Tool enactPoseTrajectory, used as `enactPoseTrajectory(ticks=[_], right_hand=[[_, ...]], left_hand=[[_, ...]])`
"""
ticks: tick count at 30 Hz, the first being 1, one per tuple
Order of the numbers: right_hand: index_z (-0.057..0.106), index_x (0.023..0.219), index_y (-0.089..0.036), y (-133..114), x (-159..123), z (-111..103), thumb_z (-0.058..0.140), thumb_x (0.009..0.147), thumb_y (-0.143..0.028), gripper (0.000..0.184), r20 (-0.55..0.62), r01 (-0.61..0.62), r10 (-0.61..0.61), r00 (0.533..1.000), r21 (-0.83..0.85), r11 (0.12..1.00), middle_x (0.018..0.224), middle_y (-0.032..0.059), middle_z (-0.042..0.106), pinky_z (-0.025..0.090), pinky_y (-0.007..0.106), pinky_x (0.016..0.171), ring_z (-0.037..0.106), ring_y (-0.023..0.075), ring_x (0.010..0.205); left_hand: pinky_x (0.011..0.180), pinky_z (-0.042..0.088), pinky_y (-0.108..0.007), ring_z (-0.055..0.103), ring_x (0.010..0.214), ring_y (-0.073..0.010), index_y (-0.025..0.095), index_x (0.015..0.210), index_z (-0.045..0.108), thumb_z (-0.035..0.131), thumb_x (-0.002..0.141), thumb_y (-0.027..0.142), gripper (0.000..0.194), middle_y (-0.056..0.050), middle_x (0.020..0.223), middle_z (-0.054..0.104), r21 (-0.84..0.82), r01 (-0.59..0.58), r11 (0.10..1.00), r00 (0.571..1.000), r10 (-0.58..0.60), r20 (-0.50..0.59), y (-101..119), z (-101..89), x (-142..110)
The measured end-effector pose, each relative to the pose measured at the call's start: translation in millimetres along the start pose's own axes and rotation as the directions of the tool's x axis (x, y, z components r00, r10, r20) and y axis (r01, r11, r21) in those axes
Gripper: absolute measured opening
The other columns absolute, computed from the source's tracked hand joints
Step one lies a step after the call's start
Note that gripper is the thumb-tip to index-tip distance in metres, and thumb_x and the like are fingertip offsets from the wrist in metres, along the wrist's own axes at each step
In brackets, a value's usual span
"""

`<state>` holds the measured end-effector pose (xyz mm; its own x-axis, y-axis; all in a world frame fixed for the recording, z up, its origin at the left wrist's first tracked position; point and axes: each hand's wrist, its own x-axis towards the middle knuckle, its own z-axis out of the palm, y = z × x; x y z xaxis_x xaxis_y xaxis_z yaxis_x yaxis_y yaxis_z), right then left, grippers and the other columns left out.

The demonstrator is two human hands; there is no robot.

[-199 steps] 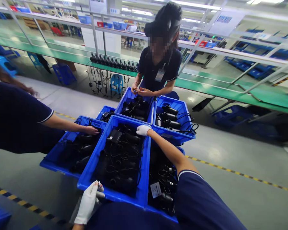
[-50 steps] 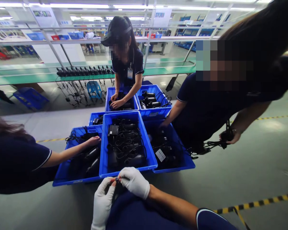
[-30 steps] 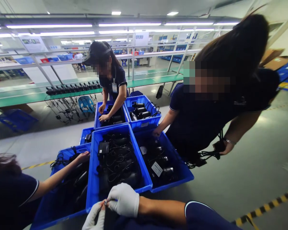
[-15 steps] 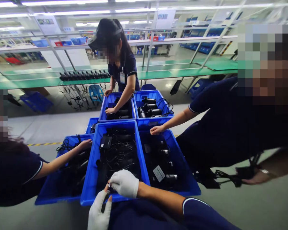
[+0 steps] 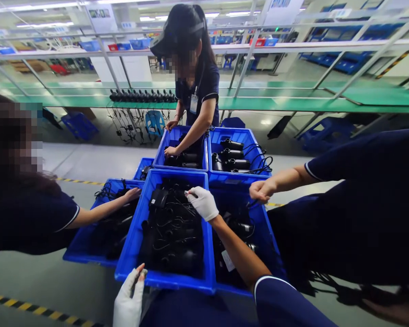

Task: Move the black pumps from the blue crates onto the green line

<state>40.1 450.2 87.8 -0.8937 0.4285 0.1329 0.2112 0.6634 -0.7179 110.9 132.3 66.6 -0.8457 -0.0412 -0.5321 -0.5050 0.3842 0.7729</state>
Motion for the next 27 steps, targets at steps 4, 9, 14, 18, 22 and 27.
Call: enactPoseTrajectory(ticks=[4,9,14,18,22,27], right_hand=[[0.067,0.080,-0.020,5.7,20.5,-2.0,0.048,0.089,-0.034,0.026,-0.014,0.022,-0.023,1.000,-0.068,0.997,0.082,0.0044,0.065,0.044,0.023,0.070,0.059,0.0135,0.076],[0.067,0.091,-0.021,5.0,26.5,8.3,0.047,0.089,-0.030,0.023,-0.044,0.002,0.001,0.999,0.057,0.998,0.091,0.0045,0.066,0.046,0.025,0.078,0.060,0.0151,0.087],[0.065,0.085,-0.020,0.8,16.8,15.9,0.056,0.082,-0.032,0.016,0.020,-0.025,0.021,1.000,0.214,0.976,0.089,0.0031,0.067,0.047,0.025,0.074,0.061,0.0150,0.082],[0.063,0.080,-0.019,-1.1,10.5,16.9,0.054,0.083,-0.037,0.021,0.035,-0.028,0.022,0.999,0.206,0.978,0.080,0.0029,0.066,0.046,0.025,0.068,0.060,0.0145,0.072],[0.066,0.085,-0.019,4.3,10.1,13.5,0.045,0.089,-0.036,0.026,0.033,0.026,-0.028,0.999,0.069,0.997,0.082,0.0042,0.066,0.046,0.025,0.071,0.060,0.0151,0.076],[0.067,0.101,-0.020,28.3,23.2,-0.6,0.044,0.089,-0.026,0.027,-0.049,-0.007,-0.005,0.999,-0.233,0.972,0.098,0.0063,0.066,0.044,0.028,0.078,0.060,0.0179,0.087]], left_hand=[[0.106,0.035,-0.044,0.056,0.108,-0.0282,0.019,0.103,0.063,0.063,0.059,0.064,0.063,-0.007,0.108,0.065,-0.009,0.028,1.000,0.999,-0.028,-0.028,-5.1,0.1,-0.8],[0.107,0.033,-0.043,0.052,0.113,-0.0285,0.020,0.103,0.065,0.064,0.058,0.062,0.061,-0.006,0.111,0.064,-0.008,0.034,0.999,0.999,-0.035,-0.027,-19.4,-5.9,8.0],[0.108,0.033,-0.042,0.053,0.113,-0.0290,0.020,0.102,0.066,0.065,0.058,0.061,0.060,-0.007,0.111,0.064,-0.007,0.036,0.999,0.999,-0.036,-0.009,-23.5,-6.5,7.5],[0.107,0.035,-0.041,0.055,0.110,-0.0283,0.018,0.101,0.066,0.062,0.064,0.061,0.056,-0.007,0.109,0.065,-0.012,-0.012,1.000,0.999,0.012,-0.041,-13.9,-1.7,-1.0],[0.107,0.035,-0.041,0.056,0.108,-0.0276,0.018,0.102,0.065,0.062,0.064,0.060,0.057,-0.007,0.109,0.065,-0.019,-0.004,1.000,0.999,0.004,-0.034,-9.5,0.1,-4.4],[0.108,0.034,-0.042,0.056,0.109,-0.0276,0.018,0.104,0.063,0.061,0.065,0.059,0.057,-0.007,0.110,0.065,-0.032,0.001,0.999,1.000,-0.002,-0.023,-11.8,-1.0,-3.7]])
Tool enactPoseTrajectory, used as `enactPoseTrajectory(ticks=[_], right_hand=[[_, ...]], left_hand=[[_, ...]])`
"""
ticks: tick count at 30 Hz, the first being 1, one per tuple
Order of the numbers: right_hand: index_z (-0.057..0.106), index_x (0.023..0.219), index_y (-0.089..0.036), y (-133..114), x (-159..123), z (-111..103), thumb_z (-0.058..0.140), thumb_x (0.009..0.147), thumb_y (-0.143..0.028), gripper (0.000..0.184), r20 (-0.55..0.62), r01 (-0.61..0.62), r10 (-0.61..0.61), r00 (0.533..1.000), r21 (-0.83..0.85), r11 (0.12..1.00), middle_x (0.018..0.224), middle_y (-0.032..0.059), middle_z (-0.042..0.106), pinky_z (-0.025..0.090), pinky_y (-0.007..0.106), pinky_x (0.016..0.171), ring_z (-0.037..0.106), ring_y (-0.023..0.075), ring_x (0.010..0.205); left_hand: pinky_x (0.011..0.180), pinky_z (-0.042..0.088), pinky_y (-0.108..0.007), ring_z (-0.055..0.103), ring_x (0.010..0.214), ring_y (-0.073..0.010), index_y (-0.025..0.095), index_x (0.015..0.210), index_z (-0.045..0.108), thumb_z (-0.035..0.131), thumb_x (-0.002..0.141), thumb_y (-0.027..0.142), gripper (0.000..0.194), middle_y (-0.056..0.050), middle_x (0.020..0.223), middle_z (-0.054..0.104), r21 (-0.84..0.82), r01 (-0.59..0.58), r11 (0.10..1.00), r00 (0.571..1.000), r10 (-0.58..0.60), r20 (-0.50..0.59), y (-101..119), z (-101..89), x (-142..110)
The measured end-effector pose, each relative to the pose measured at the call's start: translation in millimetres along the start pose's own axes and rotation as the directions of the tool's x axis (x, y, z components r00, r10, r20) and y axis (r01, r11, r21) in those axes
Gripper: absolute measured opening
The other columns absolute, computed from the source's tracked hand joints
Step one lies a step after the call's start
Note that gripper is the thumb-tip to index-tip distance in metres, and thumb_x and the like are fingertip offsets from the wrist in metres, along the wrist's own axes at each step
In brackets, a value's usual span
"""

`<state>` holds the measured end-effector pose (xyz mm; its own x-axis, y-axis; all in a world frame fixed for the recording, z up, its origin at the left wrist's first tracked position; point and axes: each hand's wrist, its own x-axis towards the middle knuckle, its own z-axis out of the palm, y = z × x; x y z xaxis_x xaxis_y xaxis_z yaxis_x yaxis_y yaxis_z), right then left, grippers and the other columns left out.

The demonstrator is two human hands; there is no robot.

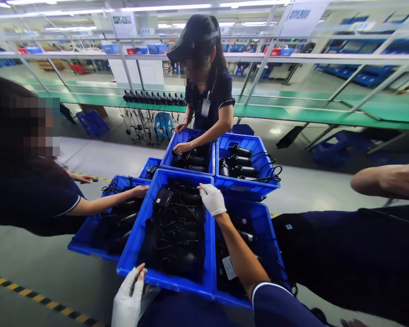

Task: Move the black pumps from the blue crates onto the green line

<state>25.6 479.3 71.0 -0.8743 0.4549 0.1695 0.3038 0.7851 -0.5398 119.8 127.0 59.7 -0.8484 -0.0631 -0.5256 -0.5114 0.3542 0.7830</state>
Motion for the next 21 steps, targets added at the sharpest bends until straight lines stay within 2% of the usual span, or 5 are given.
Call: enactPoseTrajectory(ticks=[2,5,10,13,21], right_hand=[[0.066,0.104,-0.020,13.6,6.6,-4.5,0.045,0.088,-0.024,0.027,-0.037,-0.070,0.067,0.997,-0.081,0.994,0.100,0.0055,0.066,0.044,0.029,0.079,0.060,0.0185,0.087],[0.066,0.101,-0.022,31.0,9.2,-10.3,0.048,0.086,-0.024,0.024,-0.062,-0.163,0.158,0.985,-0.085,0.983,0.098,0.0026,0.066,0.042,0.027,0.078,0.059,0.0169,0.088],[0.068,0.086,-0.020,48.7,-1.6,-11.9,0.049,0.088,-0.042,0.029,0.000,-0.235,0.246,0.969,-0.298,0.925,0.087,0.0045,0.066,0.037,0.028,0.070,0.059,0.0181,0.081],[0.068,0.083,-0.020,58.2,-1.9,-9.6,0.047,0.090,-0.043,0.032,0.025,-0.268,0.304,0.952,-0.410,0.872,0.084,0.0053,0.066,0.034,0.028,0.069,0.058,0.0183,0.080],[0.067,0.088,-0.022,72.4,26.7,-4.5,0.045,0.090,-0.042,0.030,0.029,-0.342,0.382,0.924,-0.389,0.855,0.086,0.0030,0.066,0.035,0.025,0.071,0.058,0.0165,0.083]], left_hand=[[0.108,0.034,-0.043,0.056,0.109,-0.0280,0.018,0.104,0.063,0.062,0.063,0.059,0.058,-0.006,0.110,0.065,-0.001,0.013,1.000,1.000,-0.013,0.000,-2.5,-0.4,1.0],[0.108,0.033,-0.042,0.056,0.109,-0.0278,0.019,0.104,0.063,0.062,0.063,0.058,0.057,-0.006,0.108,0.065,-0.003,0.021,1.000,1.000,-0.021,-0.002,-5.3,-0.4,2.2],[0.108,0.034,-0.041,0.057,0.107,-0.0272,0.020,0.105,0.063,0.063,0.063,0.058,0.057,-0.005,0.105,0.066,-0.001,0.031,1.000,1.000,-0.031,0.000,-0.4,1.9,1.2],[0.108,0.034,-0.041,0.056,0.108,-0.0274,0.020,0.105,0.063,0.063,0.061,0.059,0.059,-0.005,0.106,0.066,0.026,0.034,0.999,0.999,-0.035,0.023,1.9,2.4,2.1],[0.108,0.034,-0.037,0.056,0.110,-0.0246,0.024,0.109,0.063,0.064,0.058,0.057,0.060,-0.001,0.110,0.065,0.065,0.087,0.994,0.992,-0.093,0.085,-13.2,-3.0,17.6]])
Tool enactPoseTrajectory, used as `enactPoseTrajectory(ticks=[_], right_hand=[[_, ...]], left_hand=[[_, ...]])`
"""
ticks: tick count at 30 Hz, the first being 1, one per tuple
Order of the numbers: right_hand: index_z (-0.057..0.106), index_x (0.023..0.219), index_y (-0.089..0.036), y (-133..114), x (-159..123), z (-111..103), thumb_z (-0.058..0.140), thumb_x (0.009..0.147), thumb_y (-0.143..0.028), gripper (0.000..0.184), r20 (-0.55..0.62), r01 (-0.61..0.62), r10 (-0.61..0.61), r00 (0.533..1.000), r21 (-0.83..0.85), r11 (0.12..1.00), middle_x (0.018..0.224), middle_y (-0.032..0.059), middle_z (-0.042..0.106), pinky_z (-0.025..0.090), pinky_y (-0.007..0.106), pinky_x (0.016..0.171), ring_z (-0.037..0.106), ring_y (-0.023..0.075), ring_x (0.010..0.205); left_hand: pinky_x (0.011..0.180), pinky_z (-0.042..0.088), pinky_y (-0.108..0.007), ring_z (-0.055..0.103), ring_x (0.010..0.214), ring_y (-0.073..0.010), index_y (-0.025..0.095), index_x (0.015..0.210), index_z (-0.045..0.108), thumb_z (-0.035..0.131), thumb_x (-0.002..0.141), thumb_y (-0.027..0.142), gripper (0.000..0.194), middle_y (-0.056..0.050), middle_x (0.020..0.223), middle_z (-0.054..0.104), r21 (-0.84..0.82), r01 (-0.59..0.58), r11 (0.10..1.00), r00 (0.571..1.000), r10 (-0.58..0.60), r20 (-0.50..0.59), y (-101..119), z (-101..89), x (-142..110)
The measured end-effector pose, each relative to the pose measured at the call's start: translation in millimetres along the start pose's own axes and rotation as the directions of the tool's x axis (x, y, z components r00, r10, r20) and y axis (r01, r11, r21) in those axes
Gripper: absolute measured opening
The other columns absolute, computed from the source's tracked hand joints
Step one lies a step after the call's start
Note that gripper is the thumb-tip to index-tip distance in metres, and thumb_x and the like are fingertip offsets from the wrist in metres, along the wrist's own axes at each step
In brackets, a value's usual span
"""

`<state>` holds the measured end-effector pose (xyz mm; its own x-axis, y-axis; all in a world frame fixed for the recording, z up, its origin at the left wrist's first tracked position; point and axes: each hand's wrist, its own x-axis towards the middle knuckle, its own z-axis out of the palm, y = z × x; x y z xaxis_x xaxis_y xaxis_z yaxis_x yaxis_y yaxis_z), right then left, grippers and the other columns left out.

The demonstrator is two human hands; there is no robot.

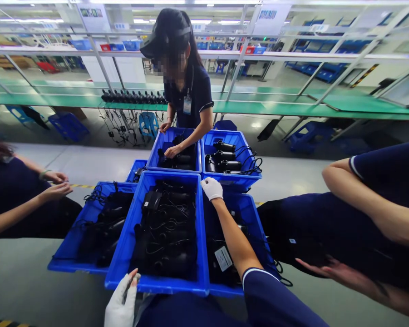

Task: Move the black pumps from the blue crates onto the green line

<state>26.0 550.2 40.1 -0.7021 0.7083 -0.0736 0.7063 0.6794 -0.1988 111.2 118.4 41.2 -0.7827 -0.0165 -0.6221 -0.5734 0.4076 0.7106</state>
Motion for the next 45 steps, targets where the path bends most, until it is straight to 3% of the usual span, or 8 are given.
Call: enactPoseTrajectory(ticks=[4,12,21,25,28,32,36,45], right_hand=[[0.067,0.094,-0.022,-12.6,14.0,3.9,0.041,0.091,-0.042,0.033,0.069,0.002,0.000,0.998,-0.028,1.000,0.091,0.0041,0.067,0.037,0.025,0.072,0.060,0.0175,0.086],[0.068,0.096,-0.015,-32.1,41.6,17.4,0.027,0.094,-0.054,0.056,0.231,0.181,-0.122,0.965,-0.256,0.950,0.091,0.0130,0.067,0.040,0.033,0.078,0.060,0.0255,0.093],[0.053,0.115,-0.010,-38.2,43.1,20.3,0.053,0.086,-0.040,0.042,0.110,0.181,-0.150,0.982,-0.373,0.910,0.105,0.0184,0.058,0.040,0.034,0.078,0.058,0.0263,0.095],[0.058,0.110,-0.016,-47.5,41.9,23.9,0.034,0.094,-0.027,0.031,0.098,0.251,-0.232,0.968,-0.339,0.906,0.098,0.0142,0.062,0.039,0.034,0.076,0.059,0.0247,0.092],[0.064,0.103,-0.016,-54.2,45.1,26.9,0.033,0.095,-0.036,0.039,0.148,0.264,-0.228,0.962,-0.306,0.915,0.094,0.0142,0.064,0.038,0.034,0.076,0.058,0.0251,0.092],[0.069,0.098,-0.017,-60.1,45.4,30.6,0.045,0.089,-0.042,0.036,0.242,0.381,-0.316,0.917,-0.304,0.873,0.114,0.0134,0.060,0.037,0.037,0.083,0.052,0.0269,0.103],[0.069,0.098,-0.016,-68.4,39.9,37.8,0.041,0.087,-0.057,0.051,0.300,0.407,-0.325,0.897,-0.272,0.872,0.104,0.0145,0.064,0.035,0.041,0.087,0.051,0.0300,0.105],[0.060,0.114,-0.015,-87.4,33.6,82.9,0.054,0.081,-0.047,0.047,0.523,0.418,-0.276,0.806,-0.174,0.892,0.107,0.0134,0.064,0.045,0.030,0.077,0.060,0.0248,0.096]], left_hand=[[0.108,0.034,-0.036,0.054,0.112,-0.0234,0.025,0.108,0.063,0.064,0.059,0.056,0.058,0.000,0.111,0.065,0.004,0.022,1.000,1.000,-0.022,0.012,-4.3,0.7,0.9],[0.108,0.034,-0.037,0.055,0.111,-0.0242,0.024,0.109,0.063,0.064,0.061,0.055,0.057,-0.002,0.110,0.065,-0.028,0.023,0.999,1.000,-0.023,-0.019,-10.0,0.8,3.1],[0.108,0.034,-0.039,0.055,0.111,-0.0256,0.020,0.110,0.061,0.060,0.067,0.055,0.056,-0.005,0.111,0.064,-0.005,-0.037,0.999,0.999,0.037,-0.006,-0.7,8.2,-0.7],[0.108,0.034,-0.040,0.056,0.109,-0.0262,0.019,0.108,0.062,0.060,0.066,0.056,0.056,-0.006,0.110,0.065,-0.016,-0.035,0.999,0.999,0.035,-0.007,13.1,13.2,-5.1],[0.108,0.034,-0.040,0.056,0.110,-0.0260,0.019,0.108,0.061,0.060,0.066,0.055,0.055,-0.005,0.110,0.064,-0.017,-0.036,0.999,0.999,0.036,-0.016,17.7,14.0,-5.5],[0.108,0.034,-0.042,0.056,0.109,-0.0270,0.019,0.107,0.061,0.060,0.064,0.056,0.057,-0.006,0.111,0.064,-0.024,-0.024,0.999,0.999,0.023,-0.028,15.3,12.4,-3.3],[0.108,0.033,-0.042,0.056,0.110,-0.0271,0.018,0.108,0.061,0.060,0.064,0.056,0.058,-0.006,0.111,0.064,-0.034,-0.015,0.999,0.999,0.014,-0.029,9.2,12.0,-1.3],[0.107,0.035,-0.035,0.055,0.112,-0.0249,0.018,0.109,0.062,0.060,0.070,0.053,0.053,-0.005,0.113,0.063,-0.044,-0.050,0.998,0.999,0.050,0.015,5.5,14.3,-0.8]])
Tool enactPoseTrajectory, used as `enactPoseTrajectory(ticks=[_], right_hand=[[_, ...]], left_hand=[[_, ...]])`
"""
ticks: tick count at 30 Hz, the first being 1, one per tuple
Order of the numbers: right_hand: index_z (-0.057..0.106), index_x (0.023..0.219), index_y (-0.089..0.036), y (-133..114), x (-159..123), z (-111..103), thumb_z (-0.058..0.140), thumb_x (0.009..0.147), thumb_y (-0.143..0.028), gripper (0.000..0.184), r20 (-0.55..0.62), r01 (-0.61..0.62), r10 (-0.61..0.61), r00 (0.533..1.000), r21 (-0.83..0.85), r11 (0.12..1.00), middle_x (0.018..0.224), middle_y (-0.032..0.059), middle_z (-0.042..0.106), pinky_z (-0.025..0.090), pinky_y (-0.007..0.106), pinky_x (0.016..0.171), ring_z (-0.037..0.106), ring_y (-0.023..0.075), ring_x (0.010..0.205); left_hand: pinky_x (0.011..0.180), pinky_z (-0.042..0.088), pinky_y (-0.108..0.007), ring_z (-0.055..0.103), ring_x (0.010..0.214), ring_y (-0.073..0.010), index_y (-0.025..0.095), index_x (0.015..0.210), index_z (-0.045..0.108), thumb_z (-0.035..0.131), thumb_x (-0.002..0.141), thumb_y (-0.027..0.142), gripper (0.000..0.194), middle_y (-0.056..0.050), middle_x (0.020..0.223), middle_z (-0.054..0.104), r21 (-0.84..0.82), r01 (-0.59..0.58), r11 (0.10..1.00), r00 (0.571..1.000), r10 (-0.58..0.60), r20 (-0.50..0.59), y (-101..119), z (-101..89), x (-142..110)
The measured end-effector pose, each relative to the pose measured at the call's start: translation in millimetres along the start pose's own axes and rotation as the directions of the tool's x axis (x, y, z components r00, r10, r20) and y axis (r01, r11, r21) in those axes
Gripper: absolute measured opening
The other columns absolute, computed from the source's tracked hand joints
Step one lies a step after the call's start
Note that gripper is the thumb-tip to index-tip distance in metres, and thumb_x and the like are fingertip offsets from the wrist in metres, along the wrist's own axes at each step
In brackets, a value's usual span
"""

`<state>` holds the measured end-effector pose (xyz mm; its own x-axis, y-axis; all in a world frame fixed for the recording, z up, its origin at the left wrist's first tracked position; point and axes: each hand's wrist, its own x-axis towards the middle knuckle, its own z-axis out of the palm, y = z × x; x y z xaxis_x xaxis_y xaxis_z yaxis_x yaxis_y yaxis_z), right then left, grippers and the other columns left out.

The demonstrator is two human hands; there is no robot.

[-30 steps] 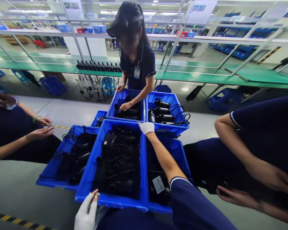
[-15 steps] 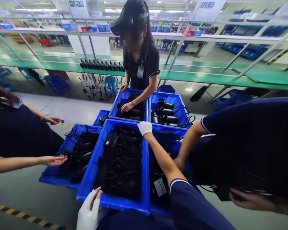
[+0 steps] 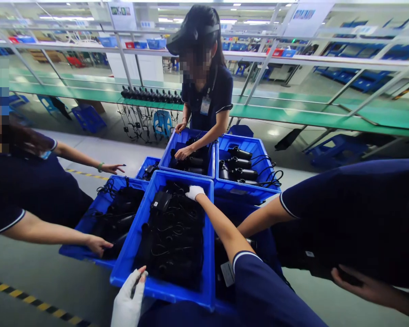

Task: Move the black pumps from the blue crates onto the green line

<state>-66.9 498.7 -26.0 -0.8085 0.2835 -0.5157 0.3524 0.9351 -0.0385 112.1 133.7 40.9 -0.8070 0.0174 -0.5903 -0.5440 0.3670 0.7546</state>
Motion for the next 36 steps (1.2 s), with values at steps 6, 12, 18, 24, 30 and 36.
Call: enactPoseTrajectory(ticks=[6,12,18,24,30,36], right_hand=[[0.060,0.115,-0.017,3.0,5.2,1.0,0.055,0.081,-0.035,0.040,0.014,0.040,-0.040,0.999,-0.007,0.999,0.110,0.0136,0.062,0.045,0.031,0.081,0.060,0.0243,0.100],[0.063,0.111,-0.011,-6.4,8.0,-4.1,0.056,0.079,-0.028,0.037,0.007,-0.012,0.012,1.000,-0.019,1.000,0.110,0.0196,0.061,0.043,0.037,0.088,0.057,0.0292,0.106],[0.063,0.113,-0.012,-5.4,12.8,2.3,0.060,0.075,-0.038,0.046,0.100,-0.074,0.064,0.993,0.100,0.992,0.103,0.0147,0.066,0.048,0.025,0.073,0.063,0.0226,0.093],[0.069,0.096,-0.013,-4.3,21.2,4.9,0.056,0.077,-0.045,0.039,0.178,-0.134,0.104,0.979,0.168,0.977,0.085,0.0110,0.068,0.046,0.024,0.062,0.064,0.0197,0.075],[0.070,0.086,-0.016,-5.2,16.2,3.7,0.054,0.081,-0.041,0.030,0.179,-0.104,0.066,0.982,0.212,0.972,0.077,0.0058,0.068,0.044,0.022,0.060,0.061,0.0160,0.068],[0.066,0.100,-0.014,-4.1,4.6,-4.2,0.053,0.082,-0.043,0.036,0.083,-0.100,0.084,0.993,0.211,0.972,0.096,0.0111,0.067,0.043,0.024,0.066,0.062,0.0211,0.085]], left_hand=[[0.106,0.036,-0.035,0.056,0.110,-0.0240,0.018,0.109,0.062,0.060,0.073,0.050,0.049,-0.006,0.113,0.063,-0.060,-0.007,0.998,1.000,0.007,-0.005,-4.4,-2.6,1.4],[0.107,0.036,-0.039,0.057,0.109,-0.0248,0.017,0.111,0.062,0.059,0.075,0.047,0.047,-0.007,0.113,0.064,-0.102,-0.006,0.995,0.999,0.010,0.039,1.8,0.2,-1.0],[0.106,0.037,-0.040,0.055,0.111,-0.0257,0.016,0.110,0.063,0.061,0.075,0.046,0.046,-0.008,0.114,0.063,-0.131,-0.026,0.991,0.997,0.035,0.064,-4.7,0.7,-0.5],[0.098,0.045,-0.036,0.059,0.106,-0.0260,0.016,0.105,0.065,0.063,0.071,0.050,0.048,-0.009,0.110,0.065,-0.229,0.060,0.972,0.998,-0.054,0.034,-18.4,-0.7,0.4],[0.098,0.045,-0.033,0.058,0.108,-0.0247,0.015,0.106,0.064,0.063,0.070,0.052,0.052,-0.009,0.110,0.064,-0.250,0.101,0.963,0.995,-0.097,0.028,-22.0,2.1,0.1],[0.095,0.048,-0.036,0.058,0.107,-0.0279,0.015,0.105,0.065,0.066,0.064,0.055,0.058,-0.011,0.108,0.065,-0.254,0.122,0.959,0.992,-0.113,0.049,-16.2,-2.7,3.1]])
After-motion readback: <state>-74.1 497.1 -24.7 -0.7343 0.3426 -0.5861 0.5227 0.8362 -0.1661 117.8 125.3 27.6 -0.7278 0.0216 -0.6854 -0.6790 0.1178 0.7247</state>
